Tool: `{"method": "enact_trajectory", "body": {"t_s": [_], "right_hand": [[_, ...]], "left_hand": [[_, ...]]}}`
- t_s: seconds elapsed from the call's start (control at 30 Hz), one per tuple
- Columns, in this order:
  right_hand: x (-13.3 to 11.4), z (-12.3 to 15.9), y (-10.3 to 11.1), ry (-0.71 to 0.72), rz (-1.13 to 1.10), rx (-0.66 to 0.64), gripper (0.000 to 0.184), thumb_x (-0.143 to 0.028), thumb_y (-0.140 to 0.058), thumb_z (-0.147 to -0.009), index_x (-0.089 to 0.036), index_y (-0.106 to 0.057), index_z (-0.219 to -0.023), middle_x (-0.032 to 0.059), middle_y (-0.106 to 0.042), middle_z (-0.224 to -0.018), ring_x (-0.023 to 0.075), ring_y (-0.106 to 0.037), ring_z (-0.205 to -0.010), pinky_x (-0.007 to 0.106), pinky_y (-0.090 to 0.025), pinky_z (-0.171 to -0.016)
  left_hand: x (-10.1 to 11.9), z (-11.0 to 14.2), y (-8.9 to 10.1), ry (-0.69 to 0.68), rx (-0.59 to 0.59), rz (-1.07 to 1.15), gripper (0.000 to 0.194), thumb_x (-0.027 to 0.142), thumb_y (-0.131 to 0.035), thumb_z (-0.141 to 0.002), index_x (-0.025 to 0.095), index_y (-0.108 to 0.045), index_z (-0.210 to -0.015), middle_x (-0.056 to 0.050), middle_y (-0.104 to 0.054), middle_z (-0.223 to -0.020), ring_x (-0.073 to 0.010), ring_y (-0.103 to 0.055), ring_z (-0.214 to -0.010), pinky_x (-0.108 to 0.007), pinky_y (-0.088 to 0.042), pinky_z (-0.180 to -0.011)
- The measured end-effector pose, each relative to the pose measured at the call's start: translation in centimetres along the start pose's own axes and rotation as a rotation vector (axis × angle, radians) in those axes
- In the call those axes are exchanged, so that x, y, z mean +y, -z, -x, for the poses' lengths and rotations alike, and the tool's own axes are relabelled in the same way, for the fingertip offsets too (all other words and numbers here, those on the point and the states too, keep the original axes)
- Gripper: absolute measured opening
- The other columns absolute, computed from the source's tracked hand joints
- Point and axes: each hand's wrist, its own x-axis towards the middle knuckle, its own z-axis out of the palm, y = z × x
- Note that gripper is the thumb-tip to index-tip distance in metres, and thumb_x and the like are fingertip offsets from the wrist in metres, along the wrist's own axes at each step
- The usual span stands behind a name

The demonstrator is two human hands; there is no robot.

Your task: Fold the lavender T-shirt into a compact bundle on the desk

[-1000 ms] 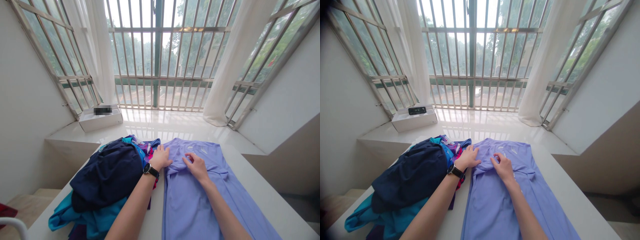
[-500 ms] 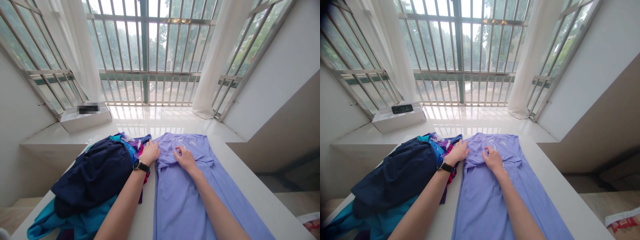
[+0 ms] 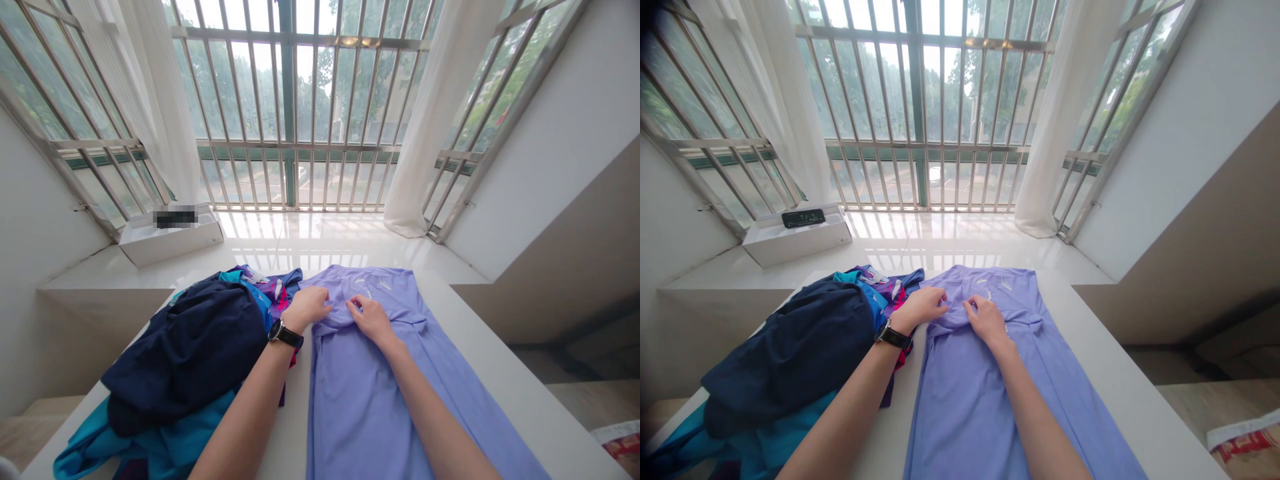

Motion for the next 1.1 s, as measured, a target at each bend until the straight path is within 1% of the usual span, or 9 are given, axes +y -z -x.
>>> {"method": "enact_trajectory", "body": {"t_s": [0.13, 0.33, 0.43, 0.57, 0.7, 0.8, 0.93, 1.0, 1.1], "right_hand": [[0.5, -1.4, 0.3, -0.019, -0.016, 0.026, 0.033, -0.041, -0.045, -0.095, -0.021, -0.071, -0.091, 0.0071, -0.071, -0.099, 0.0191, -0.065, -0.088, 0.028, -0.045, -0.083], [-0.3, -5.5, -0.1, -0.069, 0.011, -0.04, 0.031, -0.041, -0.048, -0.094, -0.02, -0.07, -0.086, 0.0053, -0.074, -0.09, 0.0188, -0.067, -0.087, 0.026, -0.045, -0.078], [-1.2, -7.0, -1.0, -0.112, 0.04, -0.065, 0.031, -0.046, -0.054, -0.09, -0.02, -0.07, -0.093, 0.0075, -0.074, -0.09, 0.0222, -0.068, -0.088, 0.028, -0.046, -0.075], [-1.7, -7.8, -2.0, -0.165, 0.064, -0.067, 0.036, -0.048, -0.064, -0.081, -0.018, -0.067, -0.1, 0.01, -0.073, -0.092, 0.0268, -0.068, -0.092, 0.031, -0.046, -0.074], [-1.4, -7.9, -2.7, -0.159, 0.036, -0.071, 0.034, -0.045, -0.067, -0.077, -0.019, -0.067, -0.099, 0.008, -0.073, -0.092, 0.0245, -0.068, -0.09, 0.03, -0.047, -0.074], [-1.5, -7.9, -2.9, -0.113, -0.012, -0.078, 0.034, -0.042, -0.07, -0.073, -0.019, -0.066, -0.098, 0.0043, -0.071, -0.084, 0.0219, -0.067, -0.081, 0.028, -0.046, -0.069], [-2.2, -8.0, -1.9, -0.027, -0.095, -0.061, 0.025, -0.037, -0.065, -0.076, -0.021, -0.064, -0.095, -0.0021, -0.065, -0.068, 0.0176, -0.063, -0.067, 0.026, -0.043, -0.063], [-2.4, -8.2, -0.8, -0.003, -0.129, -0.033, 0.021, -0.037, -0.06, -0.078, -0.022, -0.063, -0.093, -0.0037, -0.062, -0.063, 0.0161, -0.059, -0.061, 0.025, -0.041, -0.06], [-2.0, -8.5, 1.4, 0.008, -0.169, -0.005, 0.02, -0.039, -0.056, -0.08, -0.023, -0.061, -0.09, -0.0059, -0.057, -0.056, 0.0143, -0.053, -0.054, 0.025, -0.038, -0.056]], "left_hand": [[1.1, 0.2, 0.0, -0.094, -0.078, 0.008, 0.028, 0.039, -0.063, -0.083, 0.022, -0.068, -0.105, -0.008, -0.072, -0.107, -0.0264, -0.066, -0.1, -0.032, -0.052, -0.082], [2.2, 0.4, -0.1, -0.095, -0.126, -0.008, 0.036, 0.043, -0.069, -0.079, 0.022, -0.067, -0.109, -0.008, -0.071, -0.107, -0.0283, -0.067, -0.099, -0.035, -0.053, -0.083], [2.2, 0.5, -0.2, -0.095, -0.124, -0.024, 0.042, 0.04, -0.075, -0.075, 0.022, -0.066, -0.111, -0.009, -0.071, -0.107, -0.0291, -0.067, -0.1, -0.035, -0.053, -0.083], [2.0, 0.4, -0.7, -0.075, -0.118, -0.033, 0.042, 0.035, -0.079, -0.073, 0.019, -0.067, -0.11, -0.01, -0.071, -0.108, -0.0303, -0.068, -0.099, -0.035, -0.054, -0.082], [1.7, 0.0, -1.3, -0.084, -0.113, 0.015, 0.039, 0.034, -0.079, -0.073, 0.02, -0.067, -0.108, -0.009, -0.072, -0.107, -0.0295, -0.068, -0.098, -0.034, -0.054, -0.081], [1.4, -0.1, -1.5, -0.098, -0.113, 0.072, 0.039, 0.031, -0.079, -0.073, 0.02, -0.066, -0.107, -0.009, -0.071, -0.106, -0.029, -0.068, -0.098, -0.033, -0.053, -0.08], [1.0, 0.0, -1.3, -0.113, -0.113, 0.123, 0.029, 0.021, -0.073, -0.075, 0.022, -0.067, -0.103, -0.007, -0.072, -0.1, -0.0284, -0.068, -0.094, -0.033, -0.053, -0.077], [1.0, 0.0, -0.9, -0.135, -0.077, 0.134, 0.024, 0.016, -0.066, -0.077, 0.022, -0.067, -0.1, -0.008, -0.071, -0.098, -0.0282, -0.067, -0.092, -0.034, -0.052, -0.076], [1.6, 0.1, -0.3, -0.171, 0.01, 0.164, 0.024, 0.012, -0.056, -0.08, 0.022, -0.066, -0.1, -0.008, -0.07, -0.098, -0.0274, -0.066, -0.093, -0.034, -0.051, -0.077]]}}
